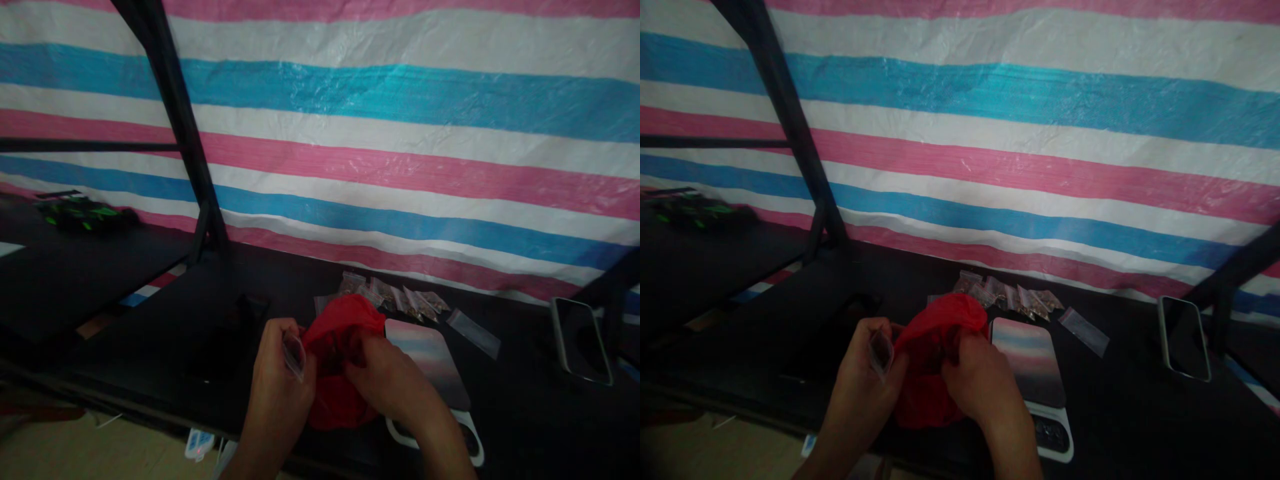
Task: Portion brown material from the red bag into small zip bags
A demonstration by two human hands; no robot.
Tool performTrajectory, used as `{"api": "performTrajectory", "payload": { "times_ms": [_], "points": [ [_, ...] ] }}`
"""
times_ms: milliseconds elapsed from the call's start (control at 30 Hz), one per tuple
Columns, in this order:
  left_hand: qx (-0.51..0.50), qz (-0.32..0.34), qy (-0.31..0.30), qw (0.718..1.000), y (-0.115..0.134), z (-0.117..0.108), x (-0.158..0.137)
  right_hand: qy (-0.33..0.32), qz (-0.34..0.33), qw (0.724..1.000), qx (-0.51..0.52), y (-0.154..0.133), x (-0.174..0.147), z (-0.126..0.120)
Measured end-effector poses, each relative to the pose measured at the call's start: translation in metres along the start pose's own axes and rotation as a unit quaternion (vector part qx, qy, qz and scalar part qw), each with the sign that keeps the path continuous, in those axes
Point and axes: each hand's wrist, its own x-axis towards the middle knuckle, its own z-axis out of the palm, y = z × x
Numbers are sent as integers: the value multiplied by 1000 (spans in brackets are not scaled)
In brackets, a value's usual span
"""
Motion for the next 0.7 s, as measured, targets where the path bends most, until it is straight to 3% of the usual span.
{"api": "performTrajectory", "payload": {
  "times_ms": [167,367,467,700],
  "points": [
    [41,-29,-45,998,2,11,-12,38,21,998,-49,0,9,6],
    [-45,-187,-170,966,5,16,-13,50,22,996,-70,-2,12,9],
    [-58,-208,-153,964,5,19,-11,37,24,997,-56,-2,9,7],
    [-168,-191,-34,966,1,21,0,27,-9,1000,2,3,7,11]
  ]
}}
